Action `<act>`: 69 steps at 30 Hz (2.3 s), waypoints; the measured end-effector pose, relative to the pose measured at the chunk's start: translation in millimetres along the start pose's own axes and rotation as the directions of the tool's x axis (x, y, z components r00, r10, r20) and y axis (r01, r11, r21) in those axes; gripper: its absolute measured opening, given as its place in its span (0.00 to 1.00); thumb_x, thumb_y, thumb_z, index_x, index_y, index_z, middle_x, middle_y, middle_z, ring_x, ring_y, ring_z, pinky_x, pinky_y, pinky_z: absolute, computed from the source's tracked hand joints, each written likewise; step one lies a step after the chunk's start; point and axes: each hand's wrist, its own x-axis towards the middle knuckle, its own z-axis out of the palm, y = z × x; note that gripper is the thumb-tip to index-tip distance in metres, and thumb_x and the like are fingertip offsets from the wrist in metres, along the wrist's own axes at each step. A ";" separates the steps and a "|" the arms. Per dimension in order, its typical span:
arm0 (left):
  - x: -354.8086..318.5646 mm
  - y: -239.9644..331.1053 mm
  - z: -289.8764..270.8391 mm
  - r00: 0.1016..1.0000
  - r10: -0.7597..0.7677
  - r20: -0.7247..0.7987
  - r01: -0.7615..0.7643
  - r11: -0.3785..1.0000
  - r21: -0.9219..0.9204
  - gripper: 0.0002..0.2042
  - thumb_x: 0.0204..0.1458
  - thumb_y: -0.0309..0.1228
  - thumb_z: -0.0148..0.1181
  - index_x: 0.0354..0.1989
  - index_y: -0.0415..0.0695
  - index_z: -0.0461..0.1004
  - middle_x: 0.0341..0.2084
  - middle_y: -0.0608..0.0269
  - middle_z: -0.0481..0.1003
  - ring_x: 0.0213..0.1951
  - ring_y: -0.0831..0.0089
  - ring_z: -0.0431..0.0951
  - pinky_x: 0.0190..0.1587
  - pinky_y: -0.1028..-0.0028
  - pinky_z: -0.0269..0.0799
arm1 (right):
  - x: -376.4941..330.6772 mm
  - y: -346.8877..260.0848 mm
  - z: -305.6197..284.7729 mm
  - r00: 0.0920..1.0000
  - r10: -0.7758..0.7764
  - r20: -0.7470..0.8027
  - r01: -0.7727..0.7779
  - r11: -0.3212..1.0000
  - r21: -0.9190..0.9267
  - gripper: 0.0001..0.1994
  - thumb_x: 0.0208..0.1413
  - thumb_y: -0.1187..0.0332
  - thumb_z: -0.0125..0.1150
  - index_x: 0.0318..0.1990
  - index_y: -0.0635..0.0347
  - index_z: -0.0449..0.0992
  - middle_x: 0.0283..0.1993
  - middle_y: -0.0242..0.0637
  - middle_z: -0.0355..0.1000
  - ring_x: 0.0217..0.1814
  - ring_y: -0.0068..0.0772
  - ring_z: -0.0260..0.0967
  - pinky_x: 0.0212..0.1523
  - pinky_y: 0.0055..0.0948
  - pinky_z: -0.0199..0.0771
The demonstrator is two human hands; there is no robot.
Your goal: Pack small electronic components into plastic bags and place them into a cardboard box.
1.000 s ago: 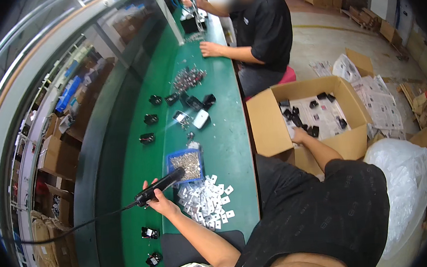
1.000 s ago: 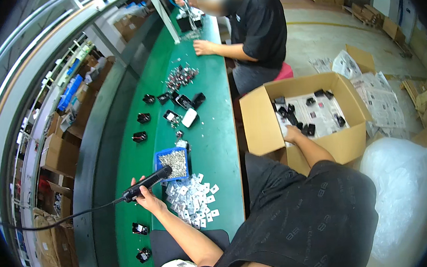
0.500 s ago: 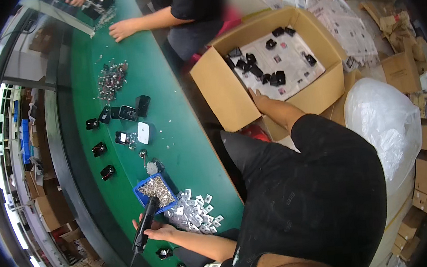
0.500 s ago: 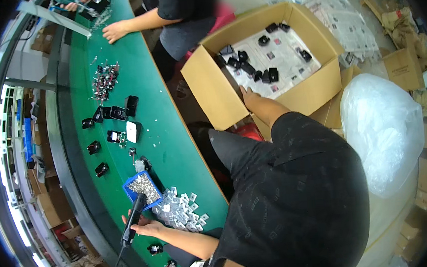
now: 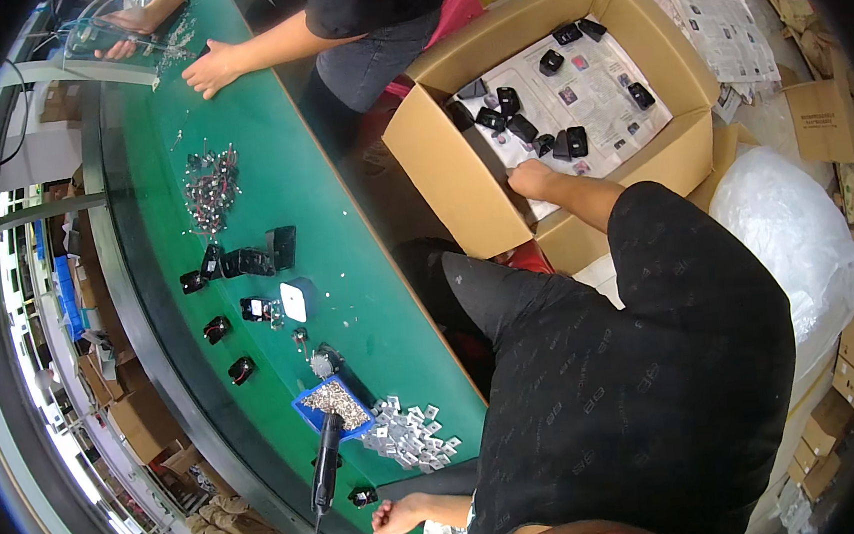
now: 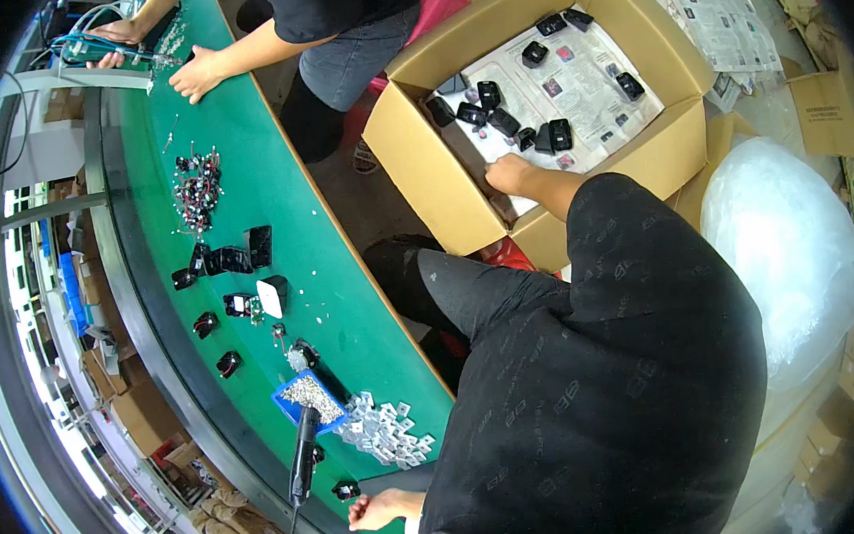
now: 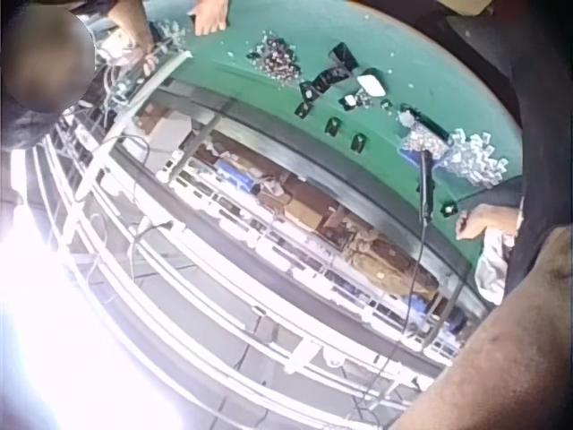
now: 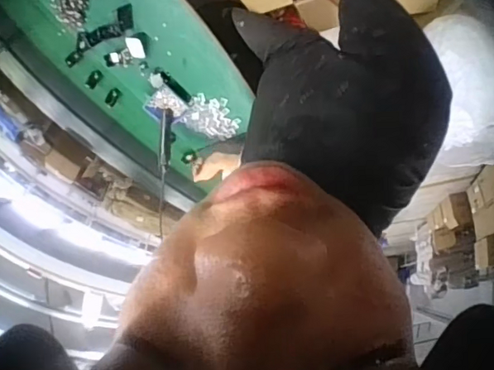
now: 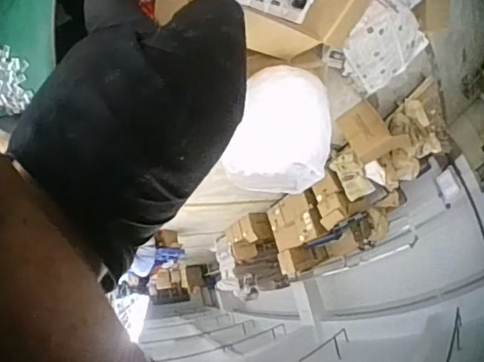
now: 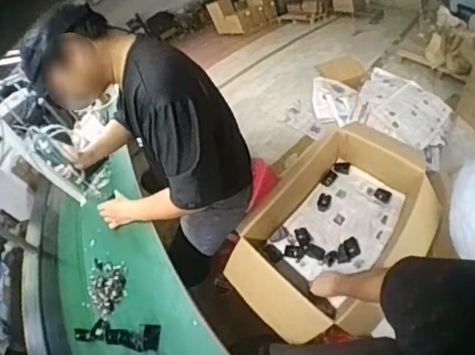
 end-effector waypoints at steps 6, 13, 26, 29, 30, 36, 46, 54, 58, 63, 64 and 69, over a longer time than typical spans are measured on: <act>-88.6 28.7 66.8 0.878 0.105 0.466 -0.114 0.993 -0.009 0.15 0.56 0.31 0.40 0.16 0.47 0.59 0.13 0.69 0.58 0.17 0.77 0.58 0.20 0.79 0.53 | -13.0 5.6 14.2 0.991 0.044 -0.129 -0.010 0.966 0.258 0.16 0.43 0.70 0.57 0.42 0.65 0.73 0.45 0.46 0.67 0.51 0.45 0.67 0.51 0.36 0.69; -231.5 -21.4 103.7 -0.053 0.117 0.992 -0.113 0.986 -0.123 0.16 0.59 0.31 0.41 0.21 0.36 0.69 0.20 0.56 0.72 0.19 0.73 0.69 0.21 0.79 0.63 | -4.1 -2.1 10.3 0.997 0.070 0.031 -0.073 0.988 0.137 0.23 0.40 0.65 0.62 0.47 0.62 0.75 0.70 0.48 0.43 0.72 0.49 0.34 0.62 0.54 0.49; -231.7 -6.0 129.2 -0.275 -0.060 0.959 -0.050 0.998 0.048 0.10 0.55 0.22 0.46 0.24 0.34 0.71 0.23 0.55 0.72 0.21 0.69 0.71 0.25 0.74 0.67 | -8.7 25.3 23.1 0.931 0.020 -0.364 0.177 0.849 0.498 0.10 0.42 0.74 0.55 0.32 0.67 0.77 0.54 0.49 0.67 0.56 0.50 0.64 0.56 0.37 0.65; -224.0 -6.8 126.5 -0.229 -0.061 0.972 -0.029 0.998 0.055 0.11 0.56 0.24 0.45 0.24 0.34 0.72 0.24 0.56 0.73 0.20 0.74 0.72 0.24 0.78 0.68 | -26.8 33.2 -11.2 0.894 0.240 -0.378 0.141 0.651 0.746 0.08 0.47 0.76 0.54 0.36 0.69 0.75 0.54 0.49 0.68 0.55 0.43 0.66 0.53 0.33 0.66; -222.7 -6.3 126.5 -0.179 -0.074 0.981 -0.026 0.997 0.070 0.11 0.56 0.24 0.45 0.24 0.34 0.72 0.24 0.56 0.73 0.20 0.74 0.72 0.24 0.78 0.68 | -30.9 46.9 -14.1 0.859 0.308 -0.410 0.149 0.615 0.774 0.09 0.49 0.77 0.53 0.38 0.68 0.75 0.52 0.46 0.70 0.52 0.38 0.68 0.51 0.30 0.67; -218.3 -9.2 128.3 -0.214 0.009 0.977 0.036 0.999 -0.001 0.07 0.52 0.22 0.50 0.23 0.36 0.70 0.21 0.57 0.72 0.25 0.62 0.74 0.29 0.69 0.69 | -78.4 92.5 -76.1 0.789 0.573 -0.222 0.166 0.149 0.975 0.13 0.55 0.77 0.49 0.48 0.64 0.73 0.39 0.31 0.73 0.38 0.20 0.67 0.38 0.17 0.66; -214.1 -11.5 121.2 -0.251 -0.008 0.968 0.137 0.990 0.044 0.06 0.51 0.28 0.55 0.25 0.38 0.71 0.20 0.57 0.70 0.21 0.64 0.71 0.26 0.69 0.66 | -158.9 233.9 -128.1 0.463 0.539 -0.704 0.157 0.731 0.664 0.15 0.51 0.71 0.49 0.46 0.63 0.72 0.44 0.36 0.71 0.46 0.32 0.68 0.47 0.28 0.68; -111.6 -18.9 76.3 0.342 0.091 0.935 0.126 0.982 -0.142 0.06 0.46 0.21 0.57 0.20 0.39 0.68 0.17 0.66 0.68 0.17 0.79 0.65 0.20 0.78 0.59 | -149.5 158.4 -218.5 0.310 0.226 -0.924 0.381 0.861 0.338 0.12 0.50 0.68 0.53 0.41 0.63 0.73 0.40 0.37 0.72 0.41 0.32 0.68 0.43 0.31 0.69; -20.8 2.0 52.0 0.803 0.036 0.595 -0.333 0.855 0.398 0.05 0.46 0.25 0.57 0.21 0.39 0.72 0.16 0.59 0.72 0.18 0.75 0.71 0.22 0.75 0.65 | -120.4 92.2 -280.6 0.214 0.218 -0.952 0.622 0.721 0.305 0.12 0.50 0.67 0.54 0.39 0.64 0.73 0.38 0.37 0.72 0.39 0.33 0.68 0.41 0.32 0.69; 32.8 9.6 32.2 0.881 0.134 0.453 -0.424 0.646 0.634 0.12 0.47 0.35 0.57 0.26 0.37 0.72 0.21 0.48 0.73 0.25 0.49 0.73 0.30 0.63 0.69 | -96.8 61.5 -342.3 0.057 0.333 -0.941 0.821 0.521 0.234 0.11 0.50 0.65 0.55 0.36 0.64 0.74 0.35 0.38 0.73 0.35 0.34 0.68 0.38 0.34 0.70; 32.1 10.7 32.3 0.875 0.113 0.470 -0.423 0.651 0.630 0.11 0.47 0.34 0.58 0.27 0.37 0.73 0.20 0.49 0.73 0.24 0.50 0.74 0.30 0.64 0.69 | -108.7 59.7 -346.6 0.016 0.378 -0.926 0.831 0.510 0.222 0.11 0.50 0.65 0.56 0.35 0.64 0.74 0.35 0.38 0.73 0.35 0.34 0.68 0.38 0.34 0.70; 13.6 -5.2 33.4 0.913 0.106 0.395 -0.335 0.746 0.576 0.09 0.50 0.30 0.57 0.23 0.37 0.72 0.14 0.64 0.69 0.18 0.78 0.64 0.23 0.73 0.62 | -221.0 47.0 -331.0 -0.330 0.593 -0.734 0.738 0.647 0.191 0.12 0.49 0.63 0.57 0.32 0.65 0.74 0.32 0.39 0.73 0.31 0.35 0.68 0.35 0.36 0.70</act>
